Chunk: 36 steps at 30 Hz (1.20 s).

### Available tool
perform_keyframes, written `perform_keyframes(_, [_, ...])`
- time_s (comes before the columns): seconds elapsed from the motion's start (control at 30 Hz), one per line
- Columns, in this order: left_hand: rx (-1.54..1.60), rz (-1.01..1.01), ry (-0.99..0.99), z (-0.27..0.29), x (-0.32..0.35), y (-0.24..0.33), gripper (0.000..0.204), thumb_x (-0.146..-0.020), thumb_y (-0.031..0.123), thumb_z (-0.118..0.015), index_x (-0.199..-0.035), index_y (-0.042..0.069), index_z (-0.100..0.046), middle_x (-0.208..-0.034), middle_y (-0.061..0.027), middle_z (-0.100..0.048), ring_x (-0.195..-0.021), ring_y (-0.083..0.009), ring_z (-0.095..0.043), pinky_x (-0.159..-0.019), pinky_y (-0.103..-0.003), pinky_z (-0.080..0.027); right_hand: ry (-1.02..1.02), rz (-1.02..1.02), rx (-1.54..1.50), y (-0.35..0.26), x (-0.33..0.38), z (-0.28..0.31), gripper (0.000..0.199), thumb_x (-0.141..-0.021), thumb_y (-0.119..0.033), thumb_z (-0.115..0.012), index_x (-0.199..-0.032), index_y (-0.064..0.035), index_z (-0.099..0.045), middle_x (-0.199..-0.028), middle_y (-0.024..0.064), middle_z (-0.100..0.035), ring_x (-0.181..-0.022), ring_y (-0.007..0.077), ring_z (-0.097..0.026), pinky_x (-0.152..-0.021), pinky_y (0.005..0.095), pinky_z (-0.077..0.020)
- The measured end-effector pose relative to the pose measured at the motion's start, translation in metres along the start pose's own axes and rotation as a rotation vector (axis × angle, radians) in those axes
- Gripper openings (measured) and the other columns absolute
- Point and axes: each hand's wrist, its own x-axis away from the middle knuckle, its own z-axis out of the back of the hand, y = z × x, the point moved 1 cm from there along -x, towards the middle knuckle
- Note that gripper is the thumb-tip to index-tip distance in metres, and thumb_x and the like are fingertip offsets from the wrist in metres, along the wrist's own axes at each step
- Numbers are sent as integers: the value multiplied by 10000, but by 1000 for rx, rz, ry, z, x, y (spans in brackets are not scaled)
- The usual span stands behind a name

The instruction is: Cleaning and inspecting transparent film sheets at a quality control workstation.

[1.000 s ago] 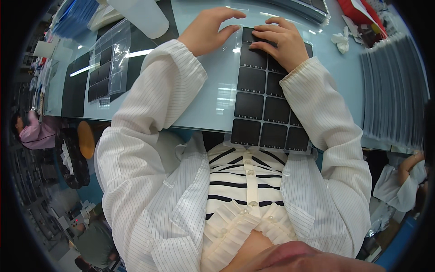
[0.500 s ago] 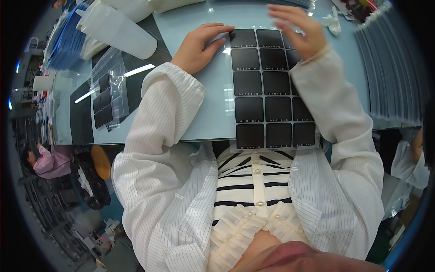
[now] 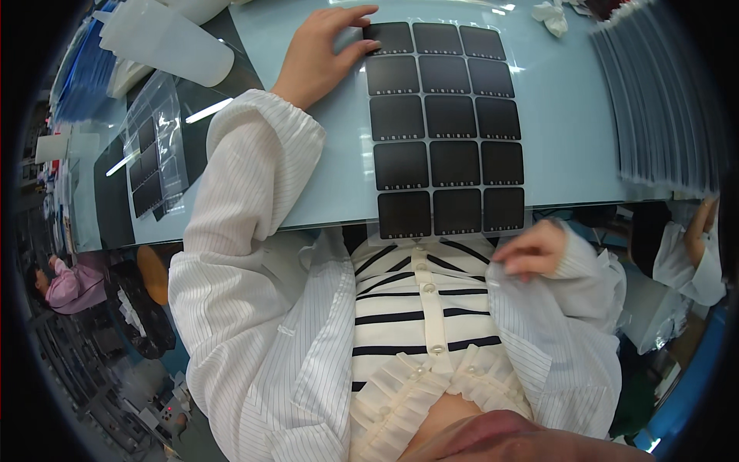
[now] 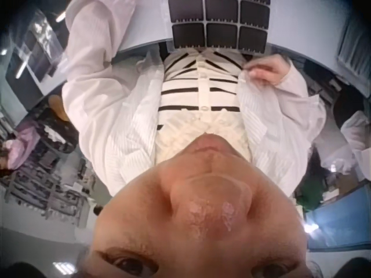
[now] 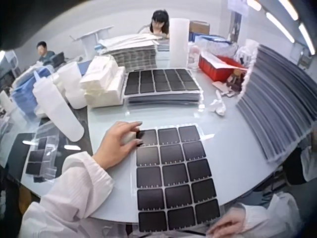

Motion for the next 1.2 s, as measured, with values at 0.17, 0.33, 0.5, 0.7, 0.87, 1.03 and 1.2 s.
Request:
perform_keyframes(0.17, [143, 58, 2, 4, 7, -12, 363, -883, 137, -668, -1243, 134, -629, -1069, -34, -710, -1014, -179, -641, -968, -320, -444, 335, 346, -505, 24, -53, -52, 339, -899, -300, -674, -1044, 6, -675, -835, 130, -699, -534, 125, -580, -537, 243, -474])
perform_keyframes(0.33, [193, 227, 33, 5, 11, -19, 287, -923, 124, -615, -1206, 88, -650, -1010, -42, -723, -963, -116, -653, -910, -274, -477, 516, 314, -520, -4, -48, -52, 376, -959, -345, -574, -946, 16, -678, -836, 127, -704, -536, 129, -595, -514, 229, -448])
perform_keyframes(0.5, [248, 263, 89, 9, 11, -21, 249, -918, 117, -610, -1156, 114, -684, -922, -40, -733, -893, -127, -673, -806, -266, -523, 707, 301, -426, -17, -30, -54, 279, -960, -205, -576, -854, 28, -686, -748, 129, -703, -558, 129, -639, -505, 217, -450])
perform_keyframes(0.7, [209, 66, 37, 10, 9, -4, 367, -913, 47, -586, -1260, 162, -614, -1065, -26, -696, -1036, -190, -622, -913, -302, -487, 843, 407, -195, -20, -13, -43, 242, -935, -125, -595, -803, 55, -690, -727, 120, -704, -532, 123, -631, -503, 205, -461])
perform_keyframes(0.87, [71, -216, -161, -4, 8, 24, 576, -906, -23, -540, -1417, 226, -442, -1296, -48, -585, -1264, -269, -476, -1046, -378, -418, 862, 429, -111, -25, -15, -44, 212, -919, -108, -614, -819, 57, -702, -680, 79, -688, -534, 126, -628, -519, 222, -477])
perform_keyframes(1.03, [-19, -145, -283, -9, 13, 24, 617, -881, -27, -570, -1423, 232, -431, -1294, -54, -591, -1281, -278, -457, -1058, -388, -407, 842, 376, -43, -24, -16, -43, 203, -906, -114, -636, -817, 55, -704, -670, 69, -672, -533, 128, -624, -510, 233, -469])
perform_keyframes(1.2, [166, -205, -159, 1, 10, 28, 562, -839, -74, -620, -1327, 195, -549, -1146, -40, -663, -1149, -271, -565, -975, -351, -489, 839, 368, -113, -20, -19, -43, 214, -907, -125, -639, -808, 54, -701, -699, 72, -678, -527, 130, -621, -503, 231, -464])
